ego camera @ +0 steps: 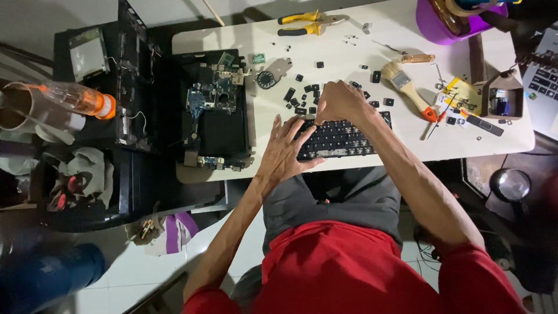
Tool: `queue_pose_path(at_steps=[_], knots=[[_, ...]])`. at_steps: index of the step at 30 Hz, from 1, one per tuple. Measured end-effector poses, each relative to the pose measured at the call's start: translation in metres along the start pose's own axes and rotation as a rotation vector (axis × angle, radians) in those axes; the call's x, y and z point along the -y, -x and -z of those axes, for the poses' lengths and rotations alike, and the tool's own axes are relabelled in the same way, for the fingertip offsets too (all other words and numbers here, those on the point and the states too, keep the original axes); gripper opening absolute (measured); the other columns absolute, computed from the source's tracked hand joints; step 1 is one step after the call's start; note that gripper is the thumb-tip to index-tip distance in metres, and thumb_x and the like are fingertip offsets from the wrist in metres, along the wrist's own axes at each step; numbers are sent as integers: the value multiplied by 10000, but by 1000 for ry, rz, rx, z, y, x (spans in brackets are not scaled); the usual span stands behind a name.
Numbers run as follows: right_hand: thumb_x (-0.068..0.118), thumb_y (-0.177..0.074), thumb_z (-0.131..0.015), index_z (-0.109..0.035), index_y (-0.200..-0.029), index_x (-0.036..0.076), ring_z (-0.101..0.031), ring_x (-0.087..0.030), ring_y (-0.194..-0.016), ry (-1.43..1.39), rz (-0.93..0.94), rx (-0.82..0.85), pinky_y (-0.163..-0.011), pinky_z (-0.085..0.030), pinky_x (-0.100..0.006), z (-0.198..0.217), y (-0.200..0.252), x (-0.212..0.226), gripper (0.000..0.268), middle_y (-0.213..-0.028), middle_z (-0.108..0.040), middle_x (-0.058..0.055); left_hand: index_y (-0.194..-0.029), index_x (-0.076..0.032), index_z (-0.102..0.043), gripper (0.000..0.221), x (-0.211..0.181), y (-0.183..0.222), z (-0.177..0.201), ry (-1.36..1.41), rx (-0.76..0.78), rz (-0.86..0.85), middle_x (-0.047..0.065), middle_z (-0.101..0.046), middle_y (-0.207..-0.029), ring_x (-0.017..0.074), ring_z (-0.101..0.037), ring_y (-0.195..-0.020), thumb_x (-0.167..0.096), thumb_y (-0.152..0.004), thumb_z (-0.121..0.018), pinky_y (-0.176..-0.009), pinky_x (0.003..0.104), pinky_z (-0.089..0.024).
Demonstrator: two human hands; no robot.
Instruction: Manually reinstalling individual keycaps onto a laptop keyboard frame during a repair.
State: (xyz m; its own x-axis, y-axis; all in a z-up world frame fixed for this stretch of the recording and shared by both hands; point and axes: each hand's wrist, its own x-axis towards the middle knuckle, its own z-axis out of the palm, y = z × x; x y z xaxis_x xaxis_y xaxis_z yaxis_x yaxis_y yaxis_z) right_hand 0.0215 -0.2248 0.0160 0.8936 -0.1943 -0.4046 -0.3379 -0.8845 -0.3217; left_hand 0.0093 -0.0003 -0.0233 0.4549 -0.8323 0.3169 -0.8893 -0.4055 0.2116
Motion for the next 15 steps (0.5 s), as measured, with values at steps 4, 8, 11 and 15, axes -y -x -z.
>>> queue_pose_path(at_steps=[4, 8, 11, 15], knots=[[297, -724, -809, -823, -1005, 146, -725, -491, -974, 5, 29, 36, -886, -558, -596, 9, 5, 11, 319, -936, -777, -230, -1442, -230, -576, 818, 0, -1, -1, 31, 53, 13, 129, -530, -1461, 333, -462, -1424, -737, -807, -663, -1222, 667, -236], [322, -676, -859, -839, -908, 170, -735, -478, -950, 40, 62, 80, -876, -558, -591, 2, -11, 4, 278, -903, -782, -211, -1442, -212, -568, 830, -1, 0, -1, 11, 63, 20, 146, -518, -1467, 337, -456, -1428, -745, -810, -646, -1223, 666, -231], [303, -666, -863, -847, -844, 189, -743, -471, -918, 76, 92, 96, -872, -557, -582, -1, -21, 3, 212, -863, -786, -195, -1474, -206, -538, 838, -1, 0, -1, 25, 89, 26, 153, -498, -1494, 344, -427, -1452, -737, -832, -629, -1234, 666, -197], [279, -642, -887, -829, -860, 157, -742, -466, -940, 136, 100, 121, -875, -542, -570, -16, -42, -5, 256, -889, -781, -218, -1462, -178, -548, 800, -6, -3, 10, 90, 108, 41, 162, -473, -1507, 363, -433, -1428, -673, -842, -652, -1224, 687, -213]])
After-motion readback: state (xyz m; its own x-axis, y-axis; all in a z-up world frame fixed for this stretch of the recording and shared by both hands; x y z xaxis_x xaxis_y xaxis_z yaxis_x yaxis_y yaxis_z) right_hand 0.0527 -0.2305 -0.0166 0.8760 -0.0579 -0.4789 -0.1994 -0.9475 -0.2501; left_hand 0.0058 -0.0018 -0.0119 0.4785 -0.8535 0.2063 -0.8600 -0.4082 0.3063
